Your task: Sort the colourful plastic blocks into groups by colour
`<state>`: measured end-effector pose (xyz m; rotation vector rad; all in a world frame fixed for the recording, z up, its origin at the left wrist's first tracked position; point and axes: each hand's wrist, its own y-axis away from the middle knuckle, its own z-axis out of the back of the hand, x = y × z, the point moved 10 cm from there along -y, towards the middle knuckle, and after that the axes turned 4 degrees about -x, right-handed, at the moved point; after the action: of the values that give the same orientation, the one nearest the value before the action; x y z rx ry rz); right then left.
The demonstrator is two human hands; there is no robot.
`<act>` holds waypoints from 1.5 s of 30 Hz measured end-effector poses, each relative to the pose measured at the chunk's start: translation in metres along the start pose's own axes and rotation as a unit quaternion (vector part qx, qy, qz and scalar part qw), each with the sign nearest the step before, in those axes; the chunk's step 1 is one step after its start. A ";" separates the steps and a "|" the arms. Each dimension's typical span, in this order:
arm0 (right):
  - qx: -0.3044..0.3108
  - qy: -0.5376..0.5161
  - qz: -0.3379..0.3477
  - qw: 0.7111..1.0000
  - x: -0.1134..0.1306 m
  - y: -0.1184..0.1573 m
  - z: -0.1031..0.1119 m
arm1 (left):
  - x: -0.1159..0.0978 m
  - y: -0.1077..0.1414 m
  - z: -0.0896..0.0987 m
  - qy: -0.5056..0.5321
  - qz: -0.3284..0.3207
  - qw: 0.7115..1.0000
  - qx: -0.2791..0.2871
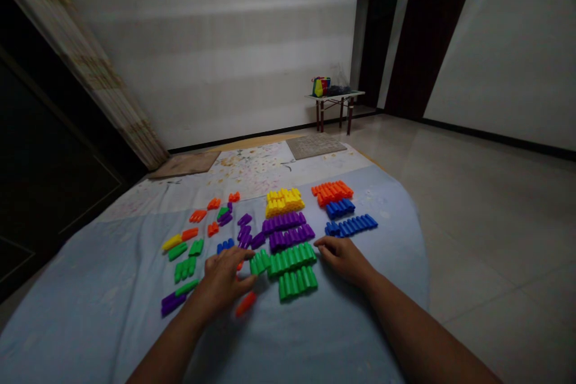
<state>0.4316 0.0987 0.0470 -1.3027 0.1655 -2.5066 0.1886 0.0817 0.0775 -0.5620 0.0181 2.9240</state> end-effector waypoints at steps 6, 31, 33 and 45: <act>-0.001 0.005 -0.005 1.000 -0.003 0.000 0.000 | -0.040 -0.009 -0.013 0.002 -0.048 0.999 0.000; 0.035 0.002 -0.023 0.999 -0.017 0.002 -0.010 | 0.148 0.028 0.055 -0.068 0.261 0.952 -0.144; 0.032 0.008 -0.023 0.999 -0.018 0.002 -0.010 | 0.167 0.030 0.055 -0.066 0.286 0.946 -0.137; 0.039 0.025 -0.032 0.998 -0.019 0.001 -0.011 | 0.178 0.013 0.057 -0.055 0.249 0.960 -0.115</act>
<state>0.4331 0.1033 0.0251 -1.2337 0.0375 -2.5730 0.0026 0.0991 0.0645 -0.4836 -0.2313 3.4756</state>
